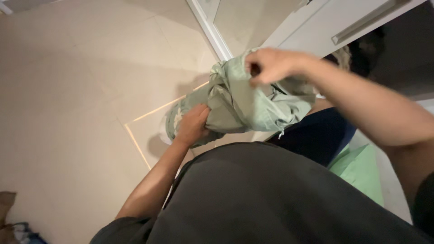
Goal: The person places a pillow into a pillowcase by hand and secures it by tying the drawstrings.
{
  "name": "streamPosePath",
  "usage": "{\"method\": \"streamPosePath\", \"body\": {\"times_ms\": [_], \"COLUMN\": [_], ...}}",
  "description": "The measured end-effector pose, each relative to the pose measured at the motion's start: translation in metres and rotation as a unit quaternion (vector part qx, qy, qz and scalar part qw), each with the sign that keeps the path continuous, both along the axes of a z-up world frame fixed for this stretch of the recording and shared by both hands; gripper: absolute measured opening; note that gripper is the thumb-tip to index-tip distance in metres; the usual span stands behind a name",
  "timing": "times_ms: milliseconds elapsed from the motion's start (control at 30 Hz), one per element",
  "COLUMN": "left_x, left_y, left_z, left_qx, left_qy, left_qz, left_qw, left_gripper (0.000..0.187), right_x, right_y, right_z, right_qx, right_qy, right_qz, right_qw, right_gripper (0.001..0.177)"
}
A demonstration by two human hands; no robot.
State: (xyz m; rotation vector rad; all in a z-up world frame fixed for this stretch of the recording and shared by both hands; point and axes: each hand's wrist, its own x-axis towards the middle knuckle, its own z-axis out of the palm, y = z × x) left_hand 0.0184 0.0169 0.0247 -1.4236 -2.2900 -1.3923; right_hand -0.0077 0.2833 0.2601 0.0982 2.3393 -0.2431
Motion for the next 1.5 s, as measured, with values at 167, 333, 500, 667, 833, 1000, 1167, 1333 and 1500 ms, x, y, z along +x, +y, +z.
{"method": "streamPosePath", "body": {"times_ms": [167, 333, 500, 667, 833, 1000, 1167, 1333, 1500], "left_x": [-0.004, -0.005, -0.009, 0.0, 0.011, 0.011, 0.009, -0.047, -0.082], "left_y": [0.013, 0.009, 0.006, 0.005, 0.014, 0.022, 0.002, 0.0, 0.067], "left_z": [0.02, 0.055, 0.061, 0.048, 0.061, 0.075, 0.065, 0.01, -0.008], "left_qx": [-0.071, 0.004, -0.041, -0.003, 0.038, 0.1, 0.015, 0.386, 0.005], "left_qy": [-0.155, -0.045, -0.072, -0.044, -0.111, -0.129, -0.08, -0.376, -0.389], "left_qz": [0.03, -0.054, -0.027, -0.064, -0.032, -0.008, -0.031, 0.154, 0.079], "left_qw": [0.985, 0.998, 0.996, 0.997, 0.993, 0.986, 0.996, 0.828, 0.918], "left_gripper": [0.076, 0.09, 0.082, 0.073, 0.066, 0.065, 0.073, 0.067, 0.039], "right_x": [0.036, 0.047, 0.044, 0.056, 0.066, 0.062, 0.073, 0.089, 0.092], "right_y": [-0.056, -0.068, 0.017, 0.048, 0.039, 0.015, -0.002, 0.005, 0.018], "right_z": [-0.007, 0.003, 0.002, -0.027, -0.03, -0.018, -0.002, 0.021, 0.015], "right_qx": [-0.006, 0.13, -0.329, -0.189, -0.052, -0.232, -0.322, -0.357, -0.279], "right_qy": [0.22, 0.223, 0.176, 0.164, 0.109, 0.263, 0.245, 0.289, 0.308], "right_qz": [0.083, 0.116, -0.088, -0.112, -0.011, -0.112, -0.142, -0.139, -0.139], "right_qw": [0.972, 0.959, 0.924, 0.962, 0.993, 0.93, 0.903, 0.877, 0.899], "right_gripper": [0.086, 0.081, 0.068, 0.097, 0.124, 0.106, 0.073, 0.073, 0.066]}}
